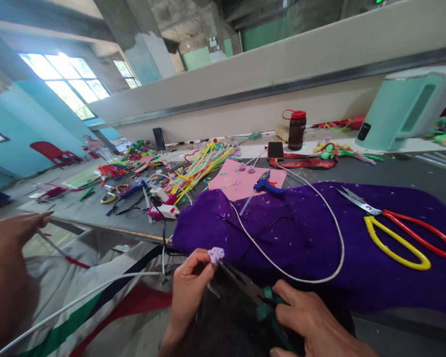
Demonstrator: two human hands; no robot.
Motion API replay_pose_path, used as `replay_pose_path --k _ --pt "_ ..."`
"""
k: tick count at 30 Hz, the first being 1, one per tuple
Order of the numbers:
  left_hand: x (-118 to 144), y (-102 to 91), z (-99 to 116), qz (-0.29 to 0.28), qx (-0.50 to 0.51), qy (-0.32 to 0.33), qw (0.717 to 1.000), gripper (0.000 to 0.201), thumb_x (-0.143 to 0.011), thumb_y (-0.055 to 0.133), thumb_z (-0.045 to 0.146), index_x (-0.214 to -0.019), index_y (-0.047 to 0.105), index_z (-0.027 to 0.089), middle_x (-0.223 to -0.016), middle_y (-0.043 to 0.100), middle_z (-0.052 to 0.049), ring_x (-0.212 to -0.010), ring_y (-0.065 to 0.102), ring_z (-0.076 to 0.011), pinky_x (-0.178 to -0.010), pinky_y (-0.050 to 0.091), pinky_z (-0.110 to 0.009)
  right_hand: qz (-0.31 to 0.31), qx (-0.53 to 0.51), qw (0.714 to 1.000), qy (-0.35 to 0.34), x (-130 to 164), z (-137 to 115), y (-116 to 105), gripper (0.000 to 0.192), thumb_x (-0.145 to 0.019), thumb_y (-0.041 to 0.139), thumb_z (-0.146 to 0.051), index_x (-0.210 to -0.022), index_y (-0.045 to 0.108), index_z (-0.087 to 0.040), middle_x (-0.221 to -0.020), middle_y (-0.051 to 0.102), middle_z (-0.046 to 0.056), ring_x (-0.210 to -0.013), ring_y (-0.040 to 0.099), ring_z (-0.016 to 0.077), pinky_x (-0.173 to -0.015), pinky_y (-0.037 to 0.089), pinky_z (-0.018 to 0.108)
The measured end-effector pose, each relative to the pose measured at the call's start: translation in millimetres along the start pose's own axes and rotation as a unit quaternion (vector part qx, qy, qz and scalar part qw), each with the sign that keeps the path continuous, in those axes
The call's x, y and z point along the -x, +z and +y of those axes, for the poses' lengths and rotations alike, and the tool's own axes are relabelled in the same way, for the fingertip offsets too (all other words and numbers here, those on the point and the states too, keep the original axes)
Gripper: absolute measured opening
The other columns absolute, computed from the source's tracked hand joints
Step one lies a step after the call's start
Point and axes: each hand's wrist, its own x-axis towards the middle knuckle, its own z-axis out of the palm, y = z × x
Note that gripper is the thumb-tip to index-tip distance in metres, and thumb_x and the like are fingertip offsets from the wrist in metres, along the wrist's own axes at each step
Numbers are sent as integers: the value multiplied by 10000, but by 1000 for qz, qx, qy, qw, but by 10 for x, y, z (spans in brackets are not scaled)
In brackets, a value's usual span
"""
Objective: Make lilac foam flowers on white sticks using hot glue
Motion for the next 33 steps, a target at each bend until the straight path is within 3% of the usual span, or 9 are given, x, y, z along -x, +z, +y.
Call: replay_pose_path --k 15,24,29,31,33 --pt "-11 -8 -12 1 -67 63 996 60 -731 594 158 -675 602 175 -697 578 1 -651 534 -133 -615 392 -231 -7 -38 999 2 -25 109 38 396 -707 645 -394 -1090 634 -295 -1372 419 27 -1231 399 307 -981 408 367" --pt "-13 -15 -36 -8 -66 52 996 60 -747 581 161 -693 600 177 -711 580 1 -673 540 -135 -638 399 -231 -40 -104 994 17 -15 123 4 409 -761 600 -405 -1160 585 -317 -1389 394 24 -1254 366 298 -967 419 344" --pt "-3 -19 -38 -4 -71 59 996 63 -741 585 153 -686 600 178 -708 584 2 -679 547 -136 -642 401 -231 -96 -126 986 50 -52 -1 -117 377 -734 614 -413 -1090 635 -290 -1366 421 43 -1251 362 317 -953 420 350" --pt "1 -21 -32 -4 -76 63 995 68 -741 585 151 -680 600 176 -702 583 2 -676 549 -135 -645 402 -232 -104 -146 982 67 -77 -78 -181 369 -711 631 -373 -1066 645 -276 -1327 462 50 -1224 399 312 -920 442 333" --pt "1 -21 -24 -7 -79 67 995 74 -744 585 153 -675 601 174 -695 582 3 -668 549 -133 -639 403 -232 -97 -172 978 59 -105 -152 -239 253 -688 633 -310 -927 692 -254 -1211 554 44 -1150 478 292 -874 465 304"
